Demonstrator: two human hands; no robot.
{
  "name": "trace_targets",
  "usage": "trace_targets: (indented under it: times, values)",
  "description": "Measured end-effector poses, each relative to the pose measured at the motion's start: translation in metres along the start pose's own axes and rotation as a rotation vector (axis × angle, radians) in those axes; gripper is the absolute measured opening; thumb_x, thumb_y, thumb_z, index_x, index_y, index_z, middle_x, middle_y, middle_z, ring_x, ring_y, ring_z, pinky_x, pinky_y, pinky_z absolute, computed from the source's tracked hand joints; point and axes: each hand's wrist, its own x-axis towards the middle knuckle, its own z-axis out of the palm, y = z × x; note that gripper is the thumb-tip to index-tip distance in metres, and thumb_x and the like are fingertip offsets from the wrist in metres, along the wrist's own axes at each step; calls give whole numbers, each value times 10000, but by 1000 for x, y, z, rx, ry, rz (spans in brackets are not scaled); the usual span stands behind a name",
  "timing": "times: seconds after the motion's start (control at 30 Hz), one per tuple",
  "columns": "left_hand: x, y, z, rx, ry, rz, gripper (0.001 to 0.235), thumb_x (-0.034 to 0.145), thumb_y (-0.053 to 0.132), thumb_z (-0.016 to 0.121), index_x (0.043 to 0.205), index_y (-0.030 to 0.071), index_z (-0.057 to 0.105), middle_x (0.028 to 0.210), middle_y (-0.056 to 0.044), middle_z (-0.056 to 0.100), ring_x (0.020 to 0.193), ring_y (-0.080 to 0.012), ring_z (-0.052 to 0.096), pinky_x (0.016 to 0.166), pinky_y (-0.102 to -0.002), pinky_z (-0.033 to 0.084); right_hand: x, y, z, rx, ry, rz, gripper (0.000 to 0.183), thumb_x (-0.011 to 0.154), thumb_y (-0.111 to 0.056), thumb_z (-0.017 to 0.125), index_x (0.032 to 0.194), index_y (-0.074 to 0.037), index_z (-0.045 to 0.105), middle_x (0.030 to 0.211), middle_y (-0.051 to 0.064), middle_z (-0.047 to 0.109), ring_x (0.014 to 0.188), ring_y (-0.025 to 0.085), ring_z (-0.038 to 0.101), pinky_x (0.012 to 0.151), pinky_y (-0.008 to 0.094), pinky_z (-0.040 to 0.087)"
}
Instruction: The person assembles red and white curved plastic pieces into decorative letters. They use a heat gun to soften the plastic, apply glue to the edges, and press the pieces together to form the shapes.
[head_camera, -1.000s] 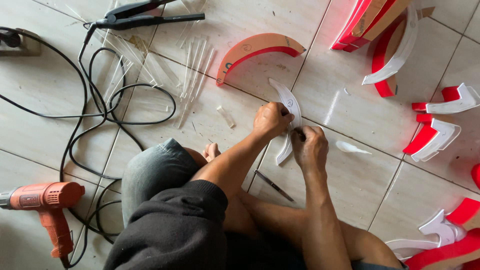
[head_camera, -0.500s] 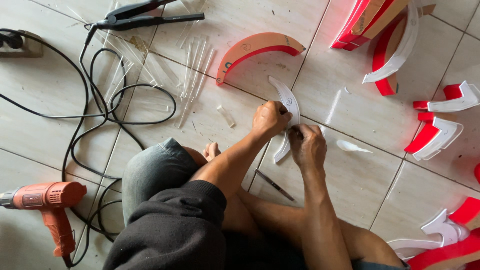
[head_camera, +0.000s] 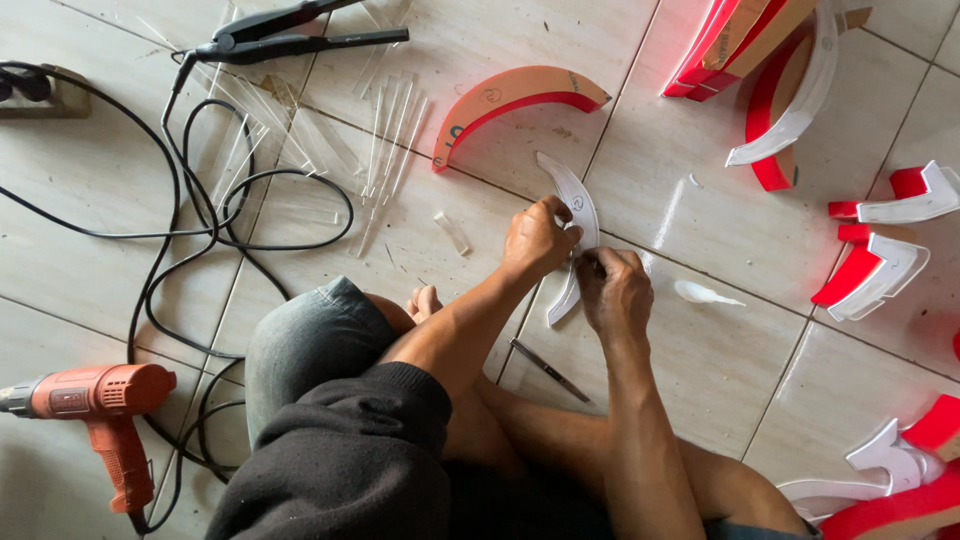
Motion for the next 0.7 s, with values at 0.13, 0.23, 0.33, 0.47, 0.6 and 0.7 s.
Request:
trace_targets:
  times: [0.13, 0.23, 0.33, 0.47, 0.6, 0.7]
  values:
    - [11, -10, 9, 4, 6, 3, 276, 854, 334, 726, 1106, 219, 733, 1031, -119, 779, 1111, -331, 725, 964, -452, 574, 0, 4, 2, 5, 32, -34, 178, 930, -435, 682, 1038, -308, 746, 1048, -11, 646, 1048, 282, 702, 1019, 506, 538]
    - [18, -15, 13, -6, 21, 23, 245, 861, 316, 690, 1084, 234, 749, 996, -130, 780, 1103, -342, 725, 960, -461, 573, 0, 4, 3, 18, 47, -49, 175, 928, -434, 683, 1024, -303, 748, 1021, -3, 642, 1032, 280, 706, 1008, 501, 543]
    - [17, -16, 13, -21, 29, 22, 237, 866, 270, 641, 1068, 252, 764, 940, -130, 783, 1085, -341, 732, 964, -462, 571, 0, 5, 5, 28, 53, -51, 177, 933, -433, 678, 1018, -294, 747, 1016, -1, 639, 1027, 270, 706, 1005, 494, 541]
    - [10, -12, 9, -32, 36, 5, 256, 867, 230, 612, 1063, 251, 775, 893, -125, 788, 1068, -332, 742, 965, -454, 576, -1, 9, 7, 27, 85, -113, 180, 933, -419, 681, 1032, -283, 743, 1025, 14, 643, 1030, 291, 705, 983, 505, 551]
    - [15, -17, 12, -40, 51, 26, 257, 859, 222, 609, 1047, 251, 781, 864, -130, 784, 1053, -339, 744, 955, -458, 579, 1, 17, 15, 11, 107, -141, 190, 925, -425, 683, 1031, -278, 740, 1019, 0, 641, 995, 284, 711, 956, 496, 559]
    - [20, -21, 15, -30, 38, 26, 267, 868, 232, 602, 1058, 269, 786, 763, -96, 769, 966, -310, 769, 926, -447, 586, 1, 17, 17, 0, 133, -169, 158, 942, -394, 679, 1028, -276, 740, 998, 2, 631, 975, 283, 715, 935, 490, 564]
